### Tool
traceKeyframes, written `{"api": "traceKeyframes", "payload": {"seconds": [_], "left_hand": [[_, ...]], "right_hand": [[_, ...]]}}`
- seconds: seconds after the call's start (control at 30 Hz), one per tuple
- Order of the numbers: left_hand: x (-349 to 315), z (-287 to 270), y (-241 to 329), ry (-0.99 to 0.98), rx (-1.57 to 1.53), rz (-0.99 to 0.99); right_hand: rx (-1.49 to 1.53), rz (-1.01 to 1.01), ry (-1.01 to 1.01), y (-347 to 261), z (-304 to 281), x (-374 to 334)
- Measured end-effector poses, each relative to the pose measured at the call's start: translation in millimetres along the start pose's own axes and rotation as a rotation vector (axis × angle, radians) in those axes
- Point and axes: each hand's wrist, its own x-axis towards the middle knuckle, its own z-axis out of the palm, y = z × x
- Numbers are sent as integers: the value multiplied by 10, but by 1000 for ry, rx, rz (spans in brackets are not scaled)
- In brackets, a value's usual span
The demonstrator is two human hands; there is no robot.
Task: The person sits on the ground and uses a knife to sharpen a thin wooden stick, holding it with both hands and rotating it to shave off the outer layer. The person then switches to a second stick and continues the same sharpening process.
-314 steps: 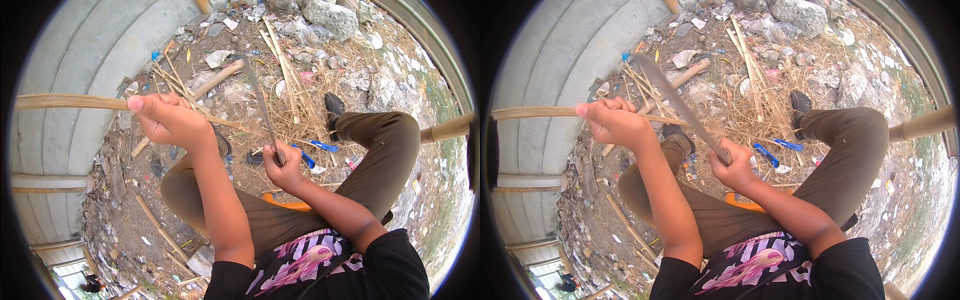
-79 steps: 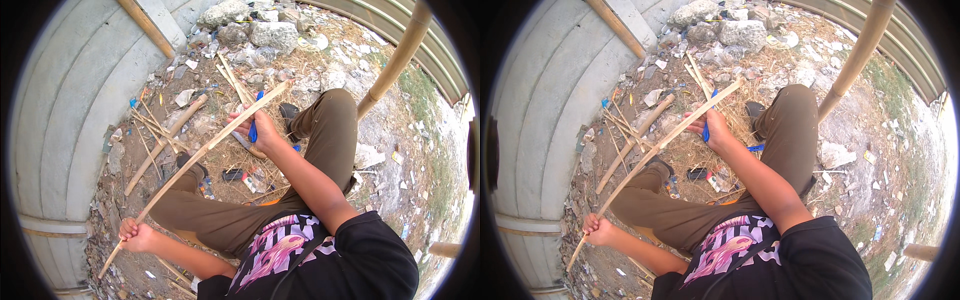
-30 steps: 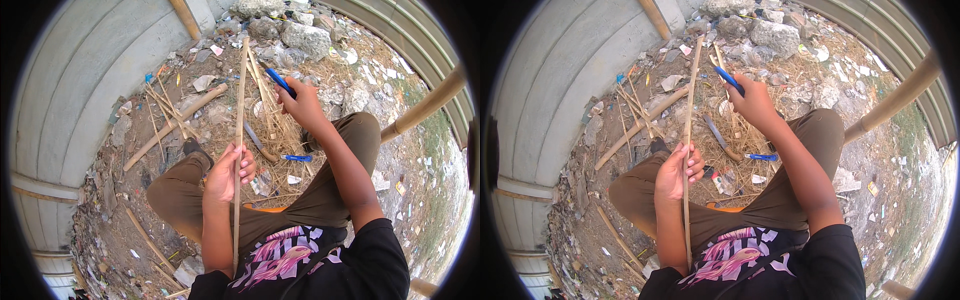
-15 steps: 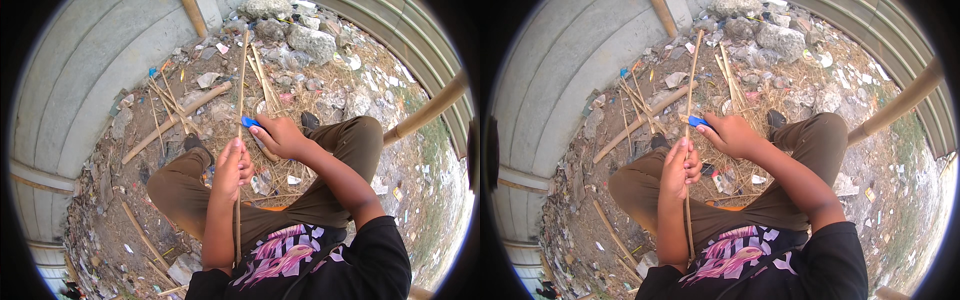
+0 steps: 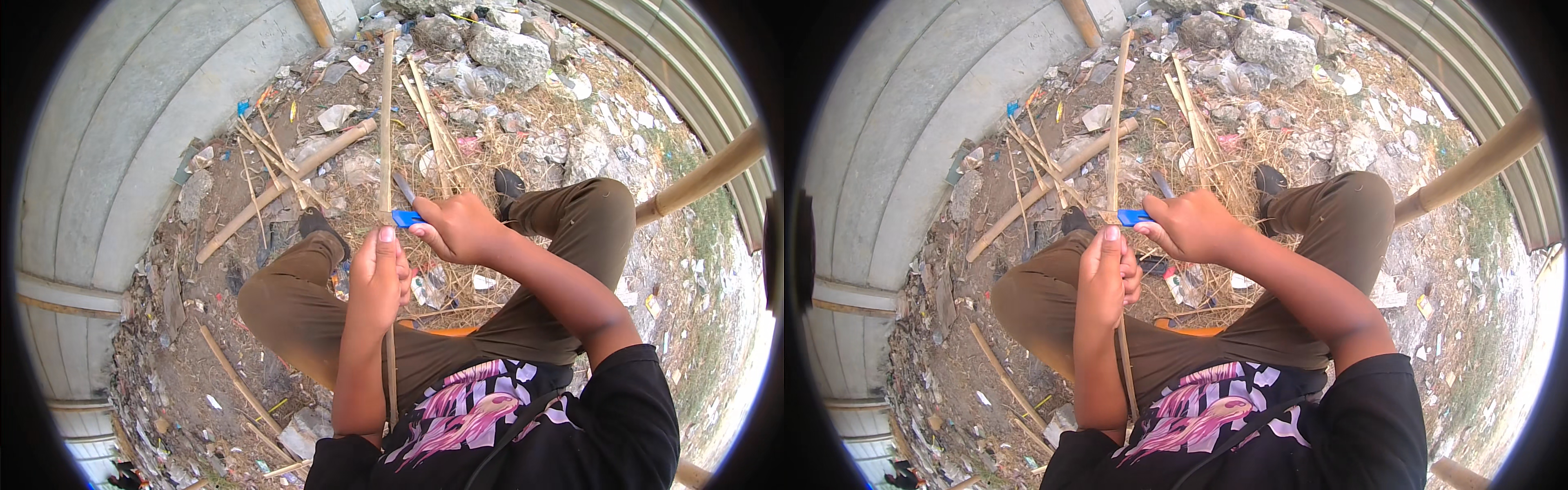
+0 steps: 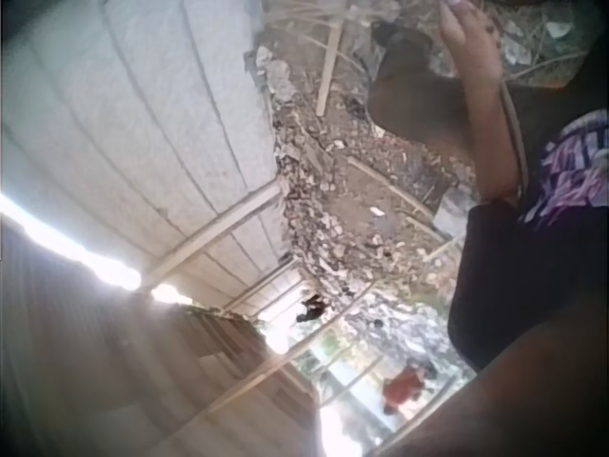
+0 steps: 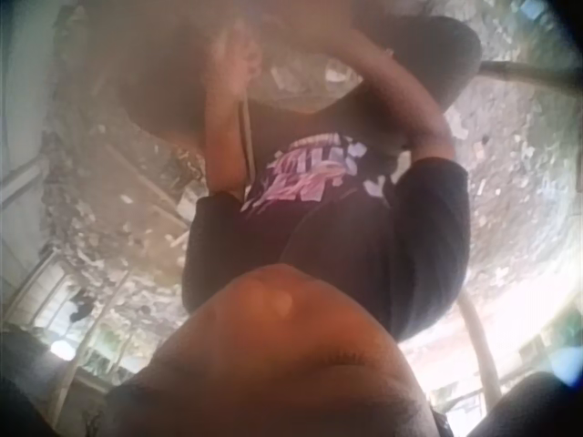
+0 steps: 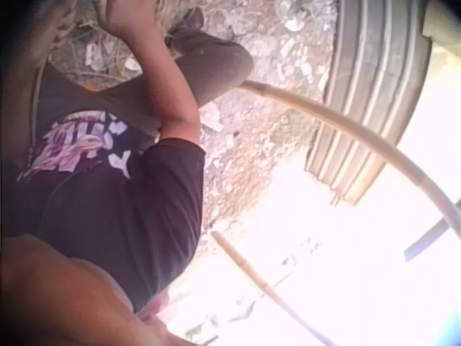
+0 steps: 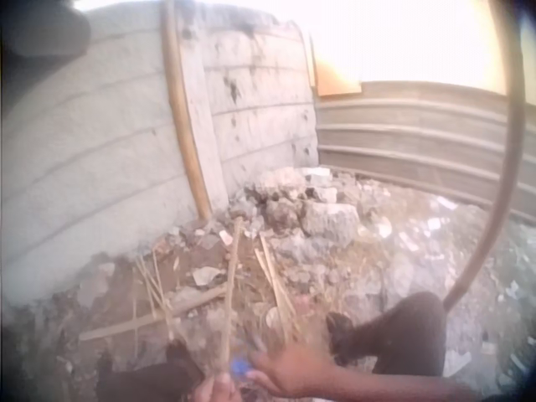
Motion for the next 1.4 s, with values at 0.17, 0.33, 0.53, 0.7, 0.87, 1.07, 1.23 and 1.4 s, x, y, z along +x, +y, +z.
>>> {"api": "traceKeyframes", "payload": {"seconds": [0.17, 0.33, 0.53, 0.7, 0.87, 1.07, 1.23, 1.4], "left_hand": [[-28, 7, -2, 15, 9, -1], [-48, 7, -11, 12, -32, 7], [-66, 37, -6, -3, -79, -12], [-112, 152, -23, -3, -68, -13], [-123, 123, -19, -37, -90, -39], [-187, 265, -145, -116, -75, -88], [-184, 307, -192, -151, -39, -105], [-165, 331, -197, -182, -55, -147]], "right_hand": [[-66, 15, 17, -29, 35, -16], [-108, 21, 29, -57, 5, -9], [-230, 1, 54, -46, -38, -3], [-226, 180, 142, 106, -158, 102], [-275, 107, 199, 168, -189, 123], [-211, 488, 292, 561, -392, 339], [-363, 555, 287, 1040, -645, 396], [-495, 501, 252, 1403, -748, 442]]}}
